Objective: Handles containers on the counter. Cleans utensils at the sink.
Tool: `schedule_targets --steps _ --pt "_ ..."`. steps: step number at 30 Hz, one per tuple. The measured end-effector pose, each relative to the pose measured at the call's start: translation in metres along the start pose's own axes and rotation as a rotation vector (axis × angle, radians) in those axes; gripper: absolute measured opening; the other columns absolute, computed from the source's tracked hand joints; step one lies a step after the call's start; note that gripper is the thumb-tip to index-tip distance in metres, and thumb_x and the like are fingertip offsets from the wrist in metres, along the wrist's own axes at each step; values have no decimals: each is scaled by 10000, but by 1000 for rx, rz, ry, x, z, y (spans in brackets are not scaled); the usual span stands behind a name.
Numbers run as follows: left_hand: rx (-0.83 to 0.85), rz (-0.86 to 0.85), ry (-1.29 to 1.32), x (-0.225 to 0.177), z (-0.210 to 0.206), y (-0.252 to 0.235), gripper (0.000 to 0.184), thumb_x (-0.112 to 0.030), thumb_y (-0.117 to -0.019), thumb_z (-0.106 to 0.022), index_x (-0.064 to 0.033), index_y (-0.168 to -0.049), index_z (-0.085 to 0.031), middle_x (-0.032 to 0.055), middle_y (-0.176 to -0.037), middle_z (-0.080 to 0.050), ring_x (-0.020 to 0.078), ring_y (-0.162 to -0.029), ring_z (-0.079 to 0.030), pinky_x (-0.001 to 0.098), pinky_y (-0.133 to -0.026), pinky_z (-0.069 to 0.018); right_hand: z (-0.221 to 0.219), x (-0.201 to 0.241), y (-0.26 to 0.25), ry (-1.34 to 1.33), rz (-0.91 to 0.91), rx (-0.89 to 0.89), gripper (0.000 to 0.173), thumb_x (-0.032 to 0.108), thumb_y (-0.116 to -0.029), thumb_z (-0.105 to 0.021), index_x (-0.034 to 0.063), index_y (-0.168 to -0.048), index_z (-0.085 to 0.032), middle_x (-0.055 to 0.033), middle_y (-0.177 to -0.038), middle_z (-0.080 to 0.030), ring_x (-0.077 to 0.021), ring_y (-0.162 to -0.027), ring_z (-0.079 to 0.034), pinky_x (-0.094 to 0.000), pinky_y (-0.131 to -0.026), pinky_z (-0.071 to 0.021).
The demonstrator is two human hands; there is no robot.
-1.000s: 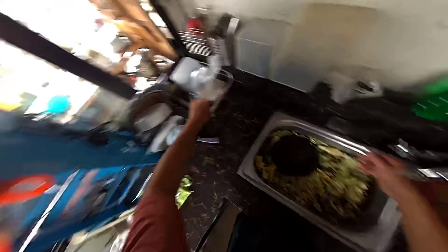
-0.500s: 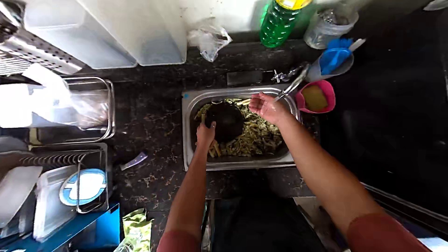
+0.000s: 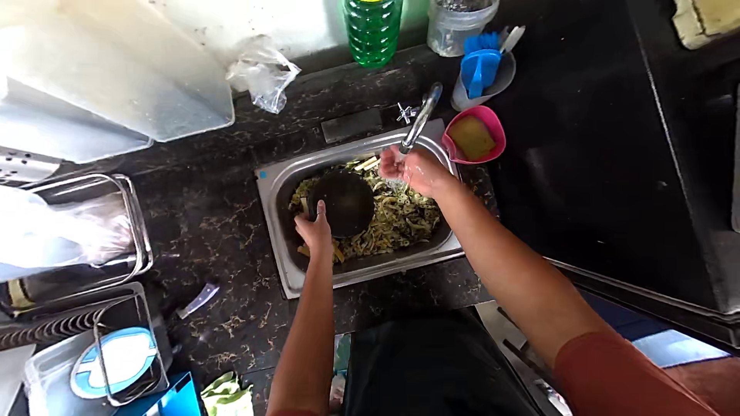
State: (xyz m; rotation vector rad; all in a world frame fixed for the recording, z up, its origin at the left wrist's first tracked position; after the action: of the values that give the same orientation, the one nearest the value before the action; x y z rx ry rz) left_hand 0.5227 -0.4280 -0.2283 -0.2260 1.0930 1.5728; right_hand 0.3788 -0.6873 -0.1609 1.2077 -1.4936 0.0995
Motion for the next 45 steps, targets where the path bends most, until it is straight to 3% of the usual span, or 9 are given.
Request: schedule_targets --steps 9,15,18,22,28,31,37,41,45 --pt "18 75 510 11 2 25 590 -214 -956 -740 -127 -1478 -479 183 -1182 -672 229 -865 -679 375 -668 -569 -3 -8 -1 131 37 -60 392 242 -1119 -389 -15 -1321 -604 -130 -1184 -712 -182 -1057 -710 -354 -967 -577" --pt "251 97 799 0 -16 38 557 -182 -1036 -610 -156 -1510 -318 170 -1233 -632 274 -996 -700 443 -800 -618 25 -67 25 352 -147 -35 709 554 -980 -634 158 -1533 -435 -136 -1397 -632 -286 -1205 -657 -496 -1006 -539" --pt "363 90 813 -7 -48 51 439 -155 -1033 -608 -100 -1386 -353 171 -1163 -640 285 -990 -697 465 -834 -613 23 -58 39 195 -150 -96 667 401 -937 -753 194 -1503 -467 -121 -1342 -656 -307 -1127 -682 -522 -885 -594" --pt "315 -371 241 -37 -66 82 717 -225 -1027 -603 -27 -1580 -193 214 -1534 -444 271 -1387 -491 451 -1124 -453 42 -44 57 202 -82 -333 628 254 -870 -834 126 -1420 -559 -150 -1249 -684 -278 -1020 -704 -465 -800 -613" --pt "557 -1193 -163 -89 -122 133 828 -646 -1039 -77 -101 -1599 -352 96 -1685 -272 254 -1580 -166 570 -1286 -91 37 -47 88 279 45 -373 542 119 -813 -847 82 -1316 -647 -125 -1116 -728 -215 -970 -719 -432 -842 -622" --pt "466 -1049 -339 -102 -127 71 748 -593 -1065 -137 -116 -1607 -332 116 -1687 -254 290 -1568 -200 608 -1260 -128 40 -38 100 255 45 -400 570 139 -779 -885 80 -1297 -656 -114 -1128 -730 -204 -1009 -719 -420 -879 -622" --pt "993 -43 250 -91 -79 32 683 -685 -938 -548 -223 -1440 -519 52 -1239 -701 212 -1087 -690 477 -904 -595 57 -4 71 334 -17 -50 509 247 -918 -770 89 -1375 -611 -120 -1270 -684 -227 -1145 -668 -473 -994 -560" --pt "751 -51 526 -92 -66 54 447 -299 -1025 -621 -127 -1428 -533 134 -1193 -706 262 -1050 -706 488 -903 -602 42 5 12 762 155 -197 728 523 -995 -606 94 -1556 -428 -170 -1508 -532 -305 -1404 -506 -548 -1171 -408" --pt "477 -77 704 -80 -68 72 436 -318 -1076 -518 -115 -1461 -489 133 -1250 -679 251 -1121 -681 480 -954 -583 -37 -15 24 784 448 -413 568 376 -1091 -453 55 -1557 -413 -181 -1575 -448 -321 -1455 -439 -528 -1197 -378"
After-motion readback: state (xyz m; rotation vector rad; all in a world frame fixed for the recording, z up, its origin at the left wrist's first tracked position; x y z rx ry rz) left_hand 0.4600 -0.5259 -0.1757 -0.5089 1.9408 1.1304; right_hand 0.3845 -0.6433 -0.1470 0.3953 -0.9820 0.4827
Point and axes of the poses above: each hand's wrist, its own y-axis away from the middle knuckle, its own z-axis out of the back of the hand, x = y × z, the point moved 6 cm from there along -y, towards the middle knuckle
